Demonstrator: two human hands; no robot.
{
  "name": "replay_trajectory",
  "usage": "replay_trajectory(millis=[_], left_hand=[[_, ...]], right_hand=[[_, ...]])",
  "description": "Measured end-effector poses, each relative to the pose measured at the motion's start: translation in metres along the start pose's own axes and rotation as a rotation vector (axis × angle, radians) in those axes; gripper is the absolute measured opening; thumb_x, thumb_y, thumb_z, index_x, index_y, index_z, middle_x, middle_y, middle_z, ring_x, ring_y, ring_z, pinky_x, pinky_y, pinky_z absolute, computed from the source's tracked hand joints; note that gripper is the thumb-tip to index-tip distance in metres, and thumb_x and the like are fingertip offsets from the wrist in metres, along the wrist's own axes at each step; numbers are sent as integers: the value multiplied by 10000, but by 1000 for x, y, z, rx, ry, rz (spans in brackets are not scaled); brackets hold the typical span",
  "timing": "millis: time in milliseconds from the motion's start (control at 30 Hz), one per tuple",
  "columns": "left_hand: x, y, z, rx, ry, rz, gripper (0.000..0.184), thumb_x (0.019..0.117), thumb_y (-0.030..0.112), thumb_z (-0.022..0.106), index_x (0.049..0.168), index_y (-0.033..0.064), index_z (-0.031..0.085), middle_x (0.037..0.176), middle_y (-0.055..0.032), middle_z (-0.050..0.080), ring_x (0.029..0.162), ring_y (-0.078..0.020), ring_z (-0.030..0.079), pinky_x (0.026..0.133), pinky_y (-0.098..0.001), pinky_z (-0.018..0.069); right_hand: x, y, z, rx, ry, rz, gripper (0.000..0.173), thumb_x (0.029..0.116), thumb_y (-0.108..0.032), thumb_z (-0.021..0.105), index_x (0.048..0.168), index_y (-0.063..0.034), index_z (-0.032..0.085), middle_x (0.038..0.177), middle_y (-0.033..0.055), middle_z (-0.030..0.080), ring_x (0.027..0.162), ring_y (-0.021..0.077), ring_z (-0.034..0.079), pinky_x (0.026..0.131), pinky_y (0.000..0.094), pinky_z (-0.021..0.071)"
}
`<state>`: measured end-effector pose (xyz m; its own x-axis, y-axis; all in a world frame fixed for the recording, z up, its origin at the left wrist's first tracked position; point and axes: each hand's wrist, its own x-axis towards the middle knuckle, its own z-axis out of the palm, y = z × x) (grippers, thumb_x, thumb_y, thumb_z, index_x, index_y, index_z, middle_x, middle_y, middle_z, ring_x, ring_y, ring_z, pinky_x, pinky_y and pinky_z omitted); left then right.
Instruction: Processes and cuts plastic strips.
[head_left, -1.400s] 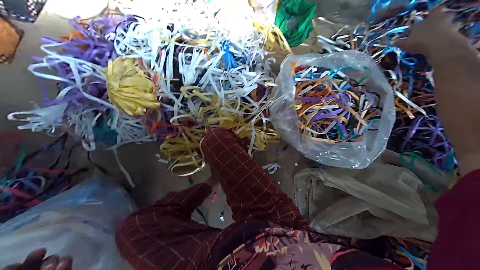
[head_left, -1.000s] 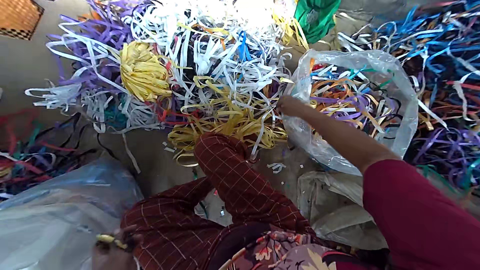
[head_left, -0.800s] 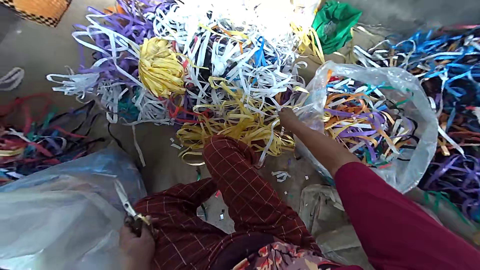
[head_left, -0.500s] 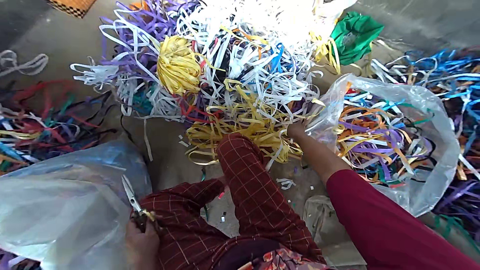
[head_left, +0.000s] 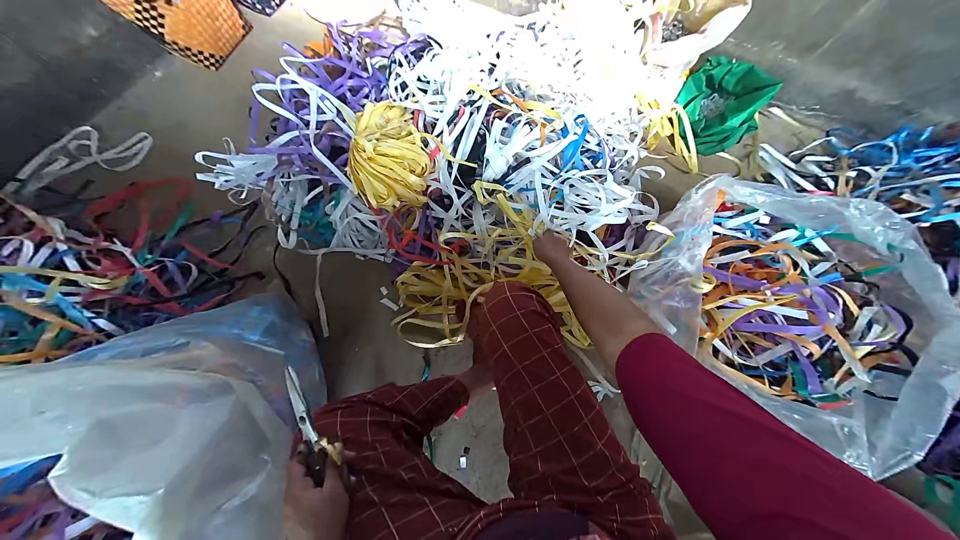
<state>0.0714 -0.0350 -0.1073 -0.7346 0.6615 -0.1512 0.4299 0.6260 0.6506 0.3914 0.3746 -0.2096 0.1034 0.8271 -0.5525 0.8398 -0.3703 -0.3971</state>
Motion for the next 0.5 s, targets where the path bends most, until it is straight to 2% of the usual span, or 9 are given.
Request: replay_trajectory(millis=[33, 100, 167, 233, 267, 333, 400, 433, 500], left_hand=[[1, -1, 0, -11, 3, -4, 372, 1027, 151, 525, 1304, -96, 517, 858, -113, 690, 617, -123, 636, 606, -358, 559], [1, 0, 1, -32, 11, -19, 376, 1028, 150, 524, 1312, -96, 516, 864, -119, 689, 625, -129, 628, 609, -361, 552], [0, 2, 2, -53, 24, -15, 378, 1023, 142, 521, 1314, -101, 516, 872, -132, 686, 630, -137, 621, 618, -373, 546], [-1, 3, 1, -68, 31, 1, 378, 1031, 156, 528, 1314, -96, 522, 876, -141, 684, 631, -147, 622, 618, -383, 547], [0, 2, 0, -66, 32, 12, 382, 1034, 161, 526, 1323, -89, 523, 895, -152, 687, 648, -168, 633, 630, -403, 551], [-1, 3, -1, -52, 27, 24, 401, 1031, 153, 532, 1346, -96, 520, 991, -230, 687, 773, -294, 670, 727, -522, 551], [-5, 4, -4, -42, 11, 32, 434, 1021, 146, 557, 1374, -103, 517, 1133, -318, 664, 988, -439, 675, 897, -639, 503], [-8, 4, -5, -54, 14, 54, 443, 1009, 148, 573, 1366, -111, 529, 1164, -338, 653, 1050, -464, 661, 944, -649, 477], [-12, 5, -6, -123, 15, 116, 411, 983, 137, 608, 1307, -114, 581, 1131, -321, 670, 1017, -410, 679, 930, -593, 507]], right_hand=[[-7, -5, 1, 10, -57, 25, 530, 1070, -368, 416, 1416, 22, 510, 1386, 307, 560, 1298, 480, 537, 1008, 699, 423], [-20, -13, 5, 63, -138, -12, 514, 1070, -376, 444, 1286, 64, 598, 1305, 312, 601, 1221, 465, 588, 966, 677, 457], [-20, -21, 9, 66, -161, -113, 587, 1099, -436, 369, 1333, 54, 594, 1341, 315, 591, 1268, 472, 562, 1022, 681, 428], [-29, -41, -4, 18, -162, -280, 581, 1138, -367, 240, 1432, 51, 516, 1383, 346, 550, 1301, 512, 528, 1047, 697, 403], [-40, -57, -16, 72, -137, -323, 638, 1137, -401, 200, 1393, 75, 538, 1342, 355, 568, 1269, 504, 548, 1042, 681, 410], [-74, -97, -51, 155, -74, -437, 614, 1132, -409, 277, 1322, 89, 581, 1236, 343, 613, 1161, 473, 599, 1005, 640, 444], [-125, -141, -88, 212, -51, -584, 516, 1122, -365, 367, 1363, 45, 569, 1226, 294, 625, 1072, 393, 621, 957, 564, 480], [-153, -162, -105, 223, -37, -664, 465, 1119, -322, 386, 1388, 16, 557, 1208, 253, 638, 1011, 329, 630, 910, 504, 500], [-205, -191, -130, 234, -13, -863, 399, 1102, -204, 383, 1407, -1, 542, 1099, 175, 646, 862, 200, 602, 797, 379, 511]])
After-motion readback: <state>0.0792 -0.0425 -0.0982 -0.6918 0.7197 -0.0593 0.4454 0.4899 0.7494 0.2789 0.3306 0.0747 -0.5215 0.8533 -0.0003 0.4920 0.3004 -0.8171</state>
